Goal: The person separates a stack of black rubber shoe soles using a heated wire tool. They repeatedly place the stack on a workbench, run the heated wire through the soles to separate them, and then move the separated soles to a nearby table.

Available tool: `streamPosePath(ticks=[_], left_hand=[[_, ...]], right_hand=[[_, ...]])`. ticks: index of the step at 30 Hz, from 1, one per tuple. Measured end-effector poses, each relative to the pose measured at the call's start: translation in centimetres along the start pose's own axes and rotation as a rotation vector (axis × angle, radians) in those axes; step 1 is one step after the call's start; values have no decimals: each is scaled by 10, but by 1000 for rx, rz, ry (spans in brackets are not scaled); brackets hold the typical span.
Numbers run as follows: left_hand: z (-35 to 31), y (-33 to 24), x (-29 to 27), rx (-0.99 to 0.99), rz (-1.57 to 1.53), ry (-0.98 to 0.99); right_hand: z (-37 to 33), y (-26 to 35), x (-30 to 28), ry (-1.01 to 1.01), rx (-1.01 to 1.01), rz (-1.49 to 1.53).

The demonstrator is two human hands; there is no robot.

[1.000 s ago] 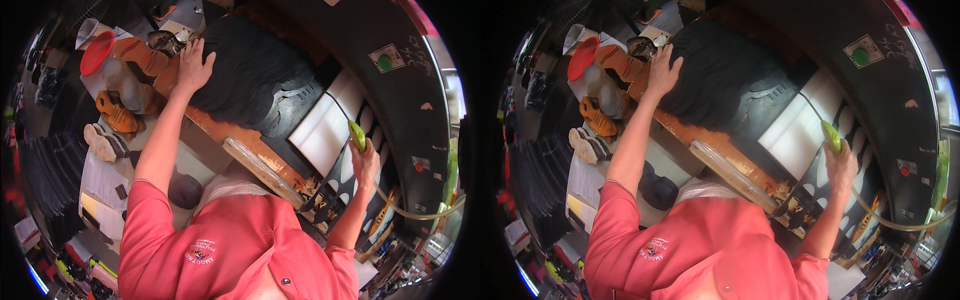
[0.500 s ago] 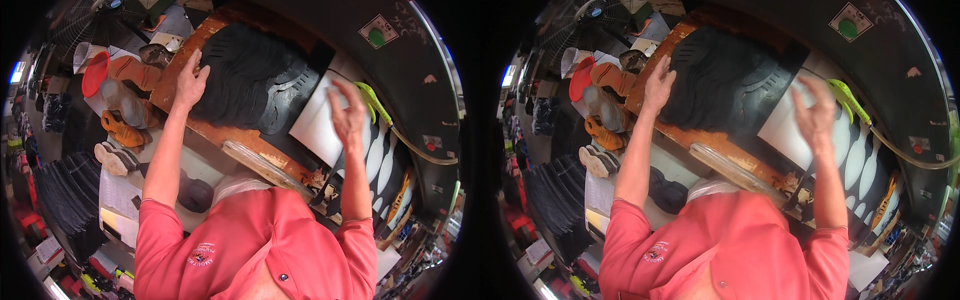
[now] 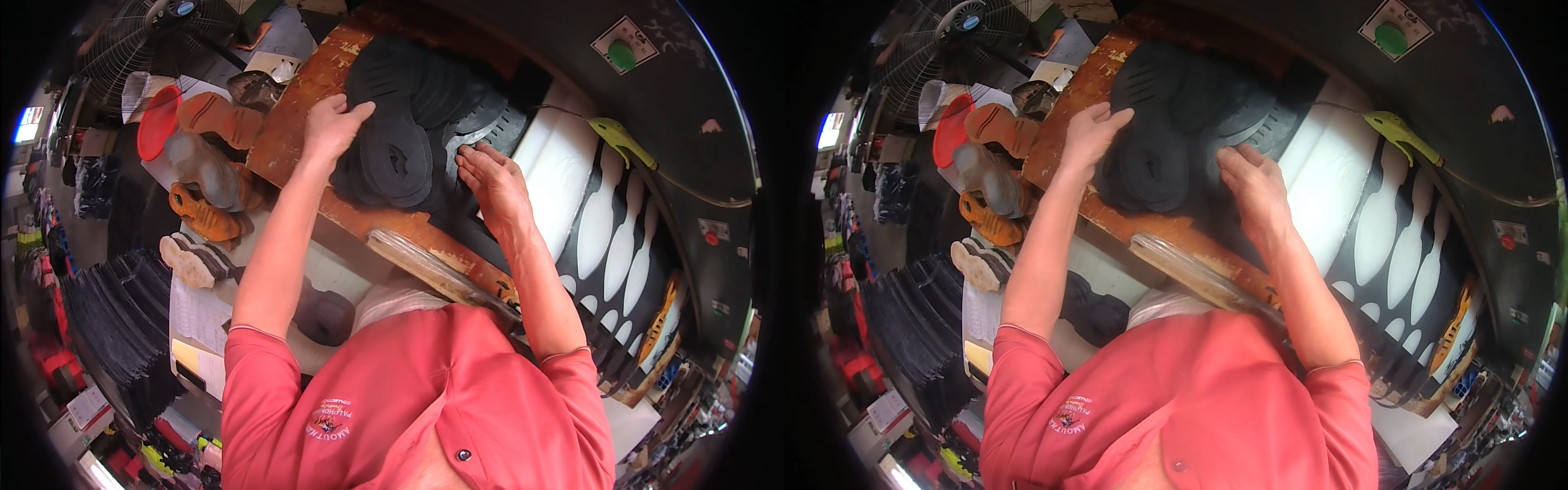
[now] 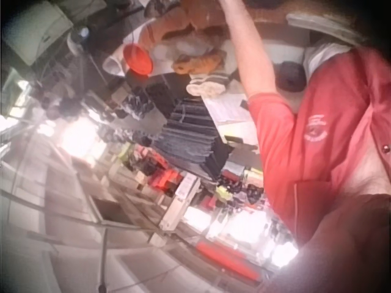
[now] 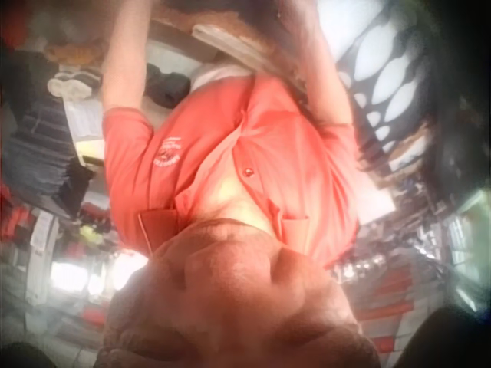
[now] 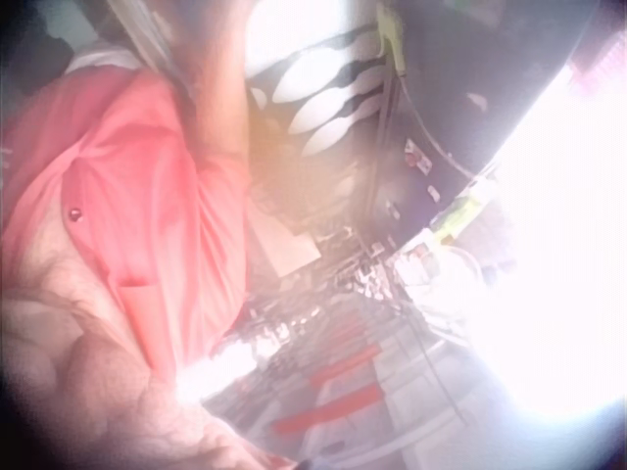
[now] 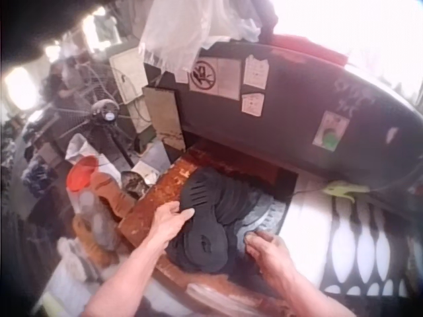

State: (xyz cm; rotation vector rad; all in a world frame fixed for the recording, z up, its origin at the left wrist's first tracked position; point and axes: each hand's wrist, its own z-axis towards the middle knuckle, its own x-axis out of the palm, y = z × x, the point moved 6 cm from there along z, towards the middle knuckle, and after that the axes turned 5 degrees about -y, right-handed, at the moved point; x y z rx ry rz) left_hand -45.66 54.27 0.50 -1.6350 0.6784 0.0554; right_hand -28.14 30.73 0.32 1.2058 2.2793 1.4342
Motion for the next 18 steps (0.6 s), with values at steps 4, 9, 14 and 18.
streamPosePath(ticks=[4,9,14,18], left_hand=[[2,-7,14,-33,-48,-31],[-4,-9,40,-287,-311,174],[-17,-32,77,-267,-278,319],[-25,-53,89,-159,-17,118]], right_hand=[[6,12,-9,-4,30,35],[10,19,-16,31,62,167],[10,25,-31,57,39,247],[14,26,-36,83,69,414]])
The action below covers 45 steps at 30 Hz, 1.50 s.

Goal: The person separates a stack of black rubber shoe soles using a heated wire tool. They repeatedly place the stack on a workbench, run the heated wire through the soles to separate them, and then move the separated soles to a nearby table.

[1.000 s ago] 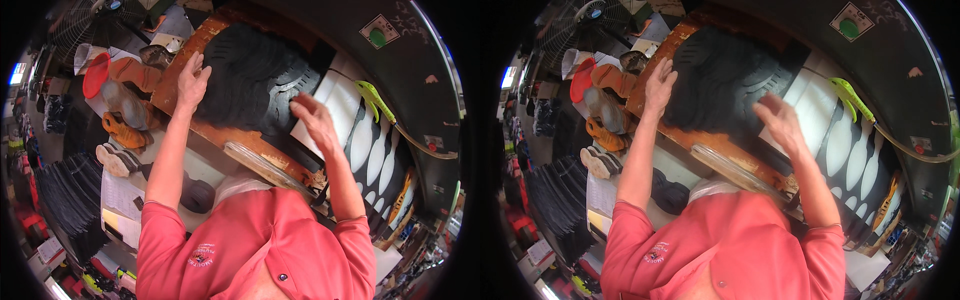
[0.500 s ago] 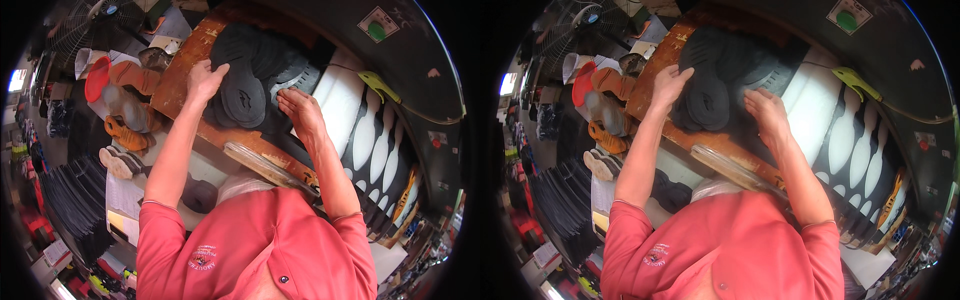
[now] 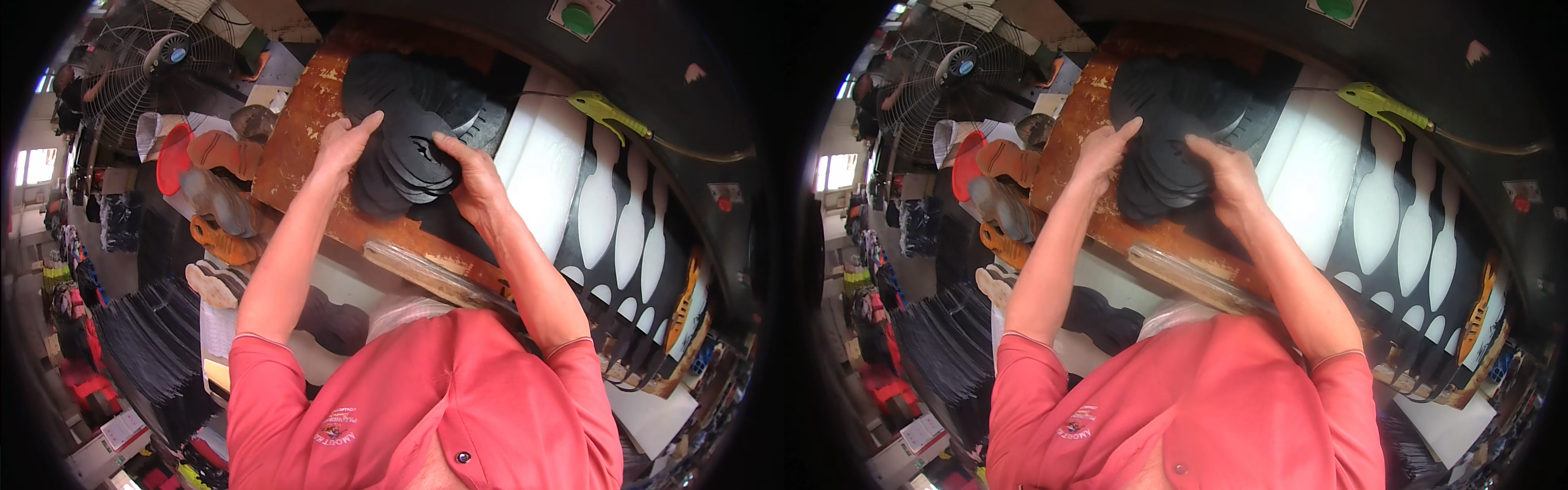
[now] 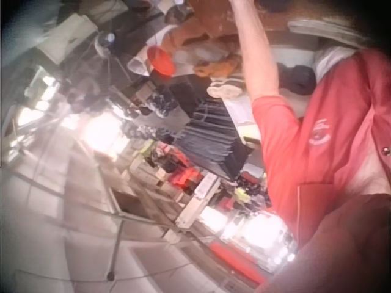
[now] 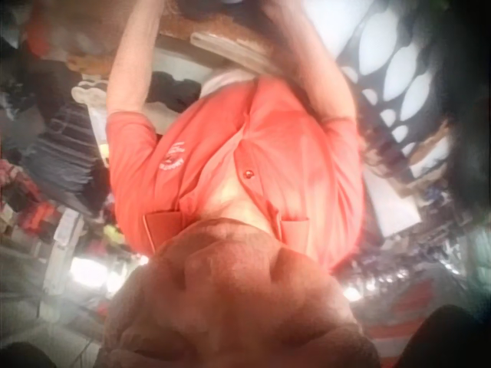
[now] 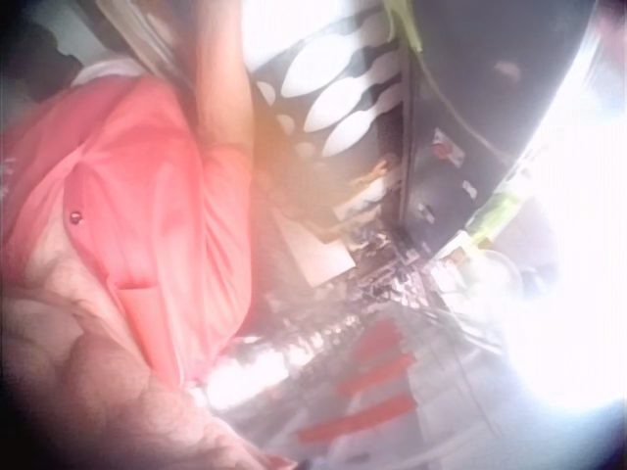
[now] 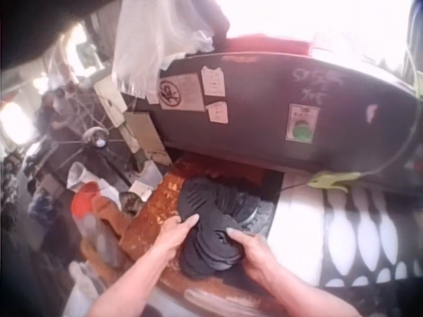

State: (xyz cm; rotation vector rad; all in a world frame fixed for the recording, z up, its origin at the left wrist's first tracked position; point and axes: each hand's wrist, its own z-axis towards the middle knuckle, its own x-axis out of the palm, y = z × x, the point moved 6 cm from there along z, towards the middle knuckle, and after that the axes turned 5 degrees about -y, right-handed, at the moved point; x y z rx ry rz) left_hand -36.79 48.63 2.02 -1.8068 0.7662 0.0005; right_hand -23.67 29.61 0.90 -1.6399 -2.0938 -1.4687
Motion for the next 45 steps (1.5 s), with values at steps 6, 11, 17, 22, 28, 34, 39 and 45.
streamPosePath(ticks=[6,11,17,22,28,34,39,45], left_hand=[[-11,-12,23,5,-130,76],[-22,-13,31,-187,-348,252],[-29,-26,49,-235,-365,341],[-28,-28,53,-171,-146,318],[-35,-33,50,-122,-408,475],[-47,-45,36,3,-209,408],[-61,-58,10,82,-181,381],[-58,-31,-5,-1,-332,360]], right_hand=[[-8,-11,-5,-98,-55,-61],[-16,-10,-14,-77,31,-24],[-5,7,-26,18,74,-129],[-5,6,-25,46,-10,-147],[-10,1,-14,102,-185,-298],[-21,-10,-4,188,-255,-343],[-29,-21,13,253,-265,-286],[-32,-12,16,258,-306,-490]])
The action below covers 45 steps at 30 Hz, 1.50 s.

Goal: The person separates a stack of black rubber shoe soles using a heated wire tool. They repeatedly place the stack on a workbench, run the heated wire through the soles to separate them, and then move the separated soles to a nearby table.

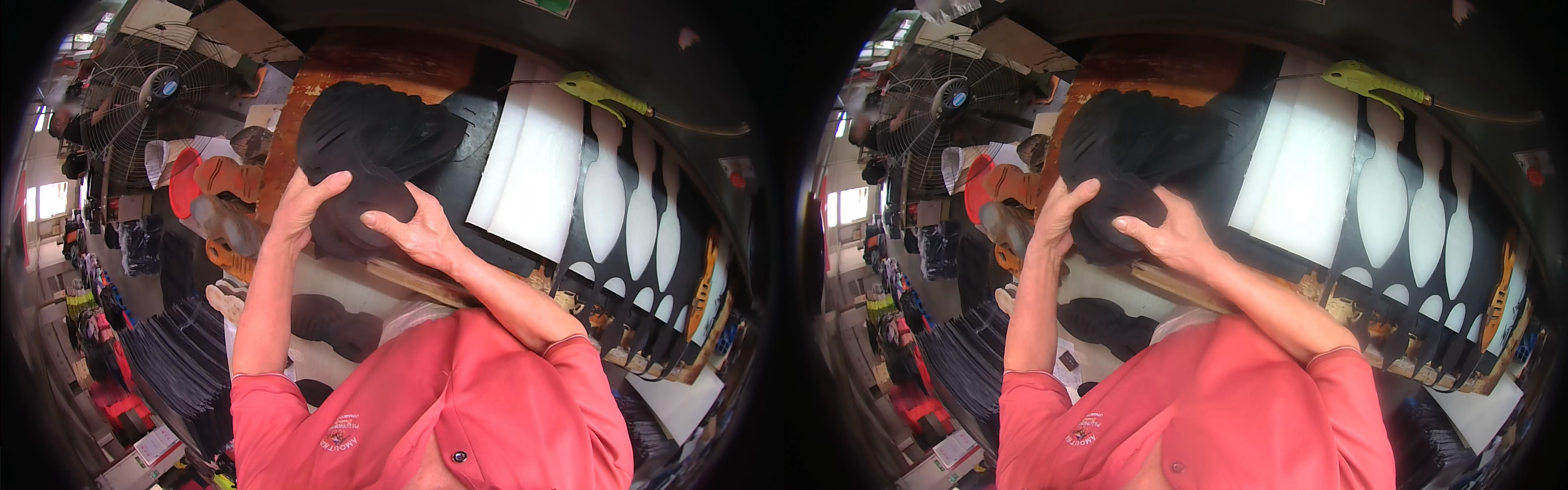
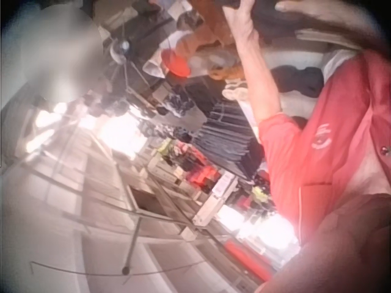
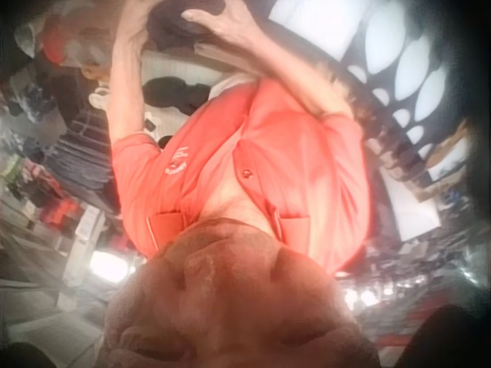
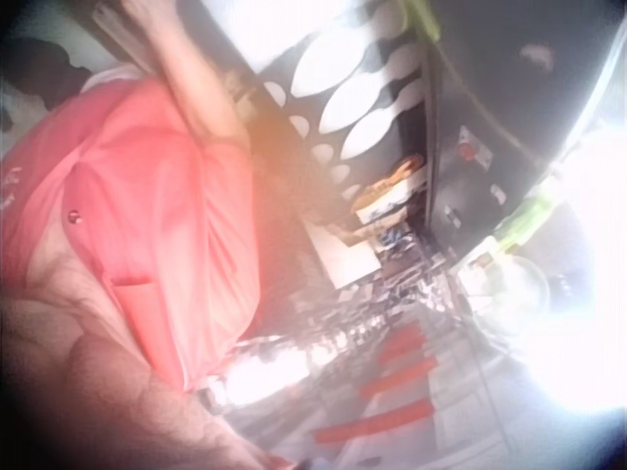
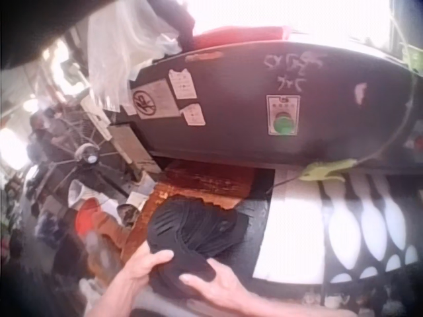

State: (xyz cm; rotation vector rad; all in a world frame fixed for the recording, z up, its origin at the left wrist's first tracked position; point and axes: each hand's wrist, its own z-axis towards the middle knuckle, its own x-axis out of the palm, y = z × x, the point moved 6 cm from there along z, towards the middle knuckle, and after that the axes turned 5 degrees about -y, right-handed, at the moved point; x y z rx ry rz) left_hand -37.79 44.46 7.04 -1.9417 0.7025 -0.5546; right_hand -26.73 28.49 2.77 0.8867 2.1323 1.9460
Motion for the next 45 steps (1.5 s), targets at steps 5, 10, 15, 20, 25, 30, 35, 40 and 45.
streamPosePath(ticks=[5,10,15,20,25,30,35,40,45], left_hand=[[5,43,-3,-64,-339,24],[13,26,3,165,-341,119],[38,4,39,266,-25,154],[68,23,67,-50,147,196],[62,25,74,50,175,212],[61,21,78,90,158,234],[66,25,69,-145,-85,242],[72,26,77,-199,-46,276],[67,16,86,-9,42,241]], right_hand=[[8,23,-16,122,4,-224],[10,39,-23,27,2,-385],[-3,25,-40,-290,52,-280],[-6,5,-48,-221,195,151],[-10,7,-59,-329,269,321],[-9,6,-67,-347,322,511],[0,-8,-69,-382,351,625],[10,-11,-68,-345,383,659],[10,-12,-69,-358,370,575]])
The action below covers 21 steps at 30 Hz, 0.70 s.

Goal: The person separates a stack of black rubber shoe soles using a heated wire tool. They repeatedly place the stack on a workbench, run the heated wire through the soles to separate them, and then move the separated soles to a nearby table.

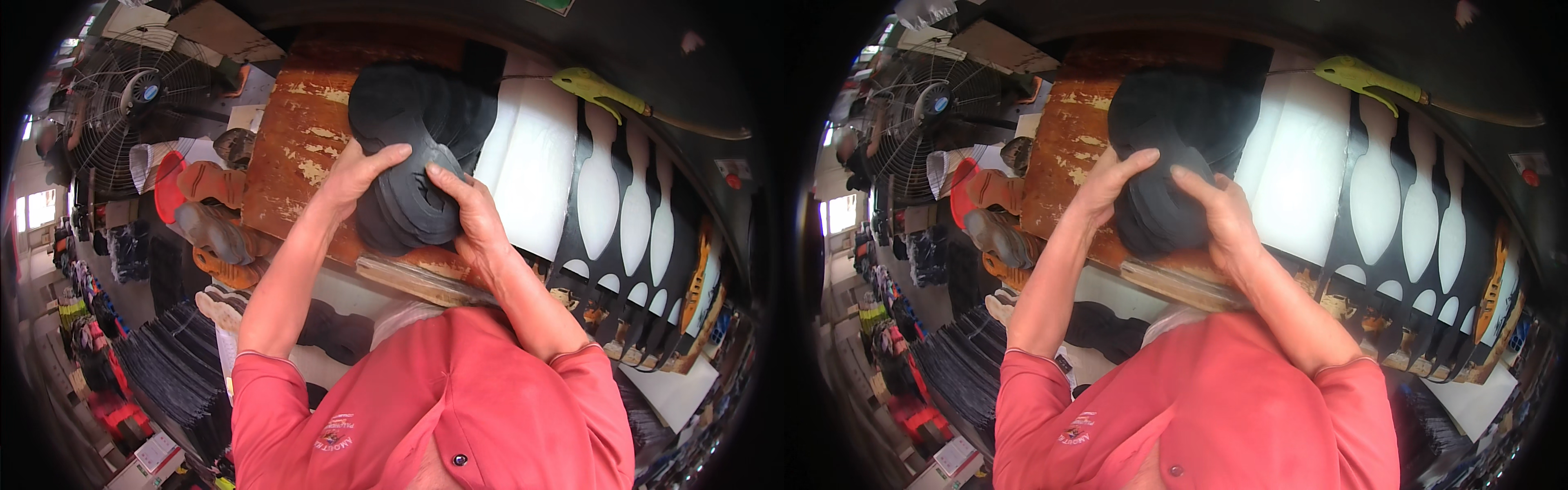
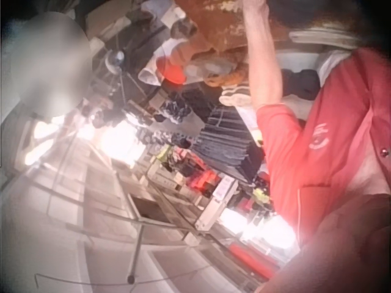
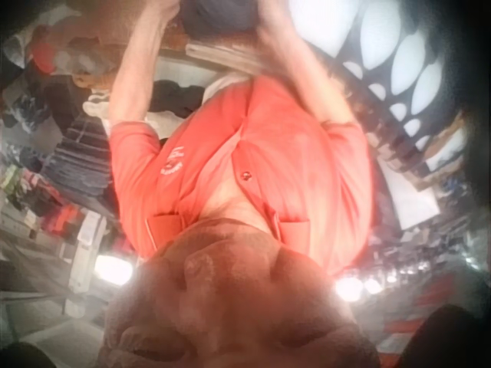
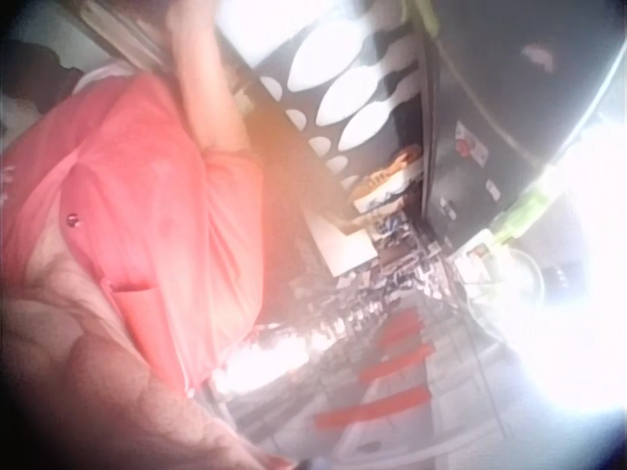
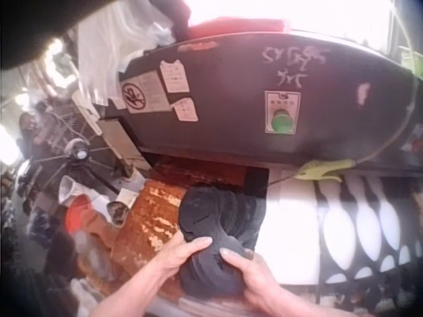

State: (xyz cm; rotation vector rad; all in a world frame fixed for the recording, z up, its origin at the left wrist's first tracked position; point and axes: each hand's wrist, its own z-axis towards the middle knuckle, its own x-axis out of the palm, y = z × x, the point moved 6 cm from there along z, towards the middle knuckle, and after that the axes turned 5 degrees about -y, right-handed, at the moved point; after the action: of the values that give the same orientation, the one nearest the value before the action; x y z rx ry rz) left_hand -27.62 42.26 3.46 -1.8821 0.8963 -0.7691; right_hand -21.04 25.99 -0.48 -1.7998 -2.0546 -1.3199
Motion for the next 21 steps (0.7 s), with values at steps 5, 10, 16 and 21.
streamPosePath(ticks=[5,10,16,21], left_hand=[[-29,-41,-6,285,297,-54],[-82,-92,-16,332,689,-220],[-100,-96,-20,552,1187,-280],[-59,-42,-47,356,1367,-291]], right_hand=[[-13,-11,22,193,-27,-24],[-26,-17,63,333,-184,-119],[-13,-26,94,477,-253,-649],[-7,-38,53,337,-146,-1127]])
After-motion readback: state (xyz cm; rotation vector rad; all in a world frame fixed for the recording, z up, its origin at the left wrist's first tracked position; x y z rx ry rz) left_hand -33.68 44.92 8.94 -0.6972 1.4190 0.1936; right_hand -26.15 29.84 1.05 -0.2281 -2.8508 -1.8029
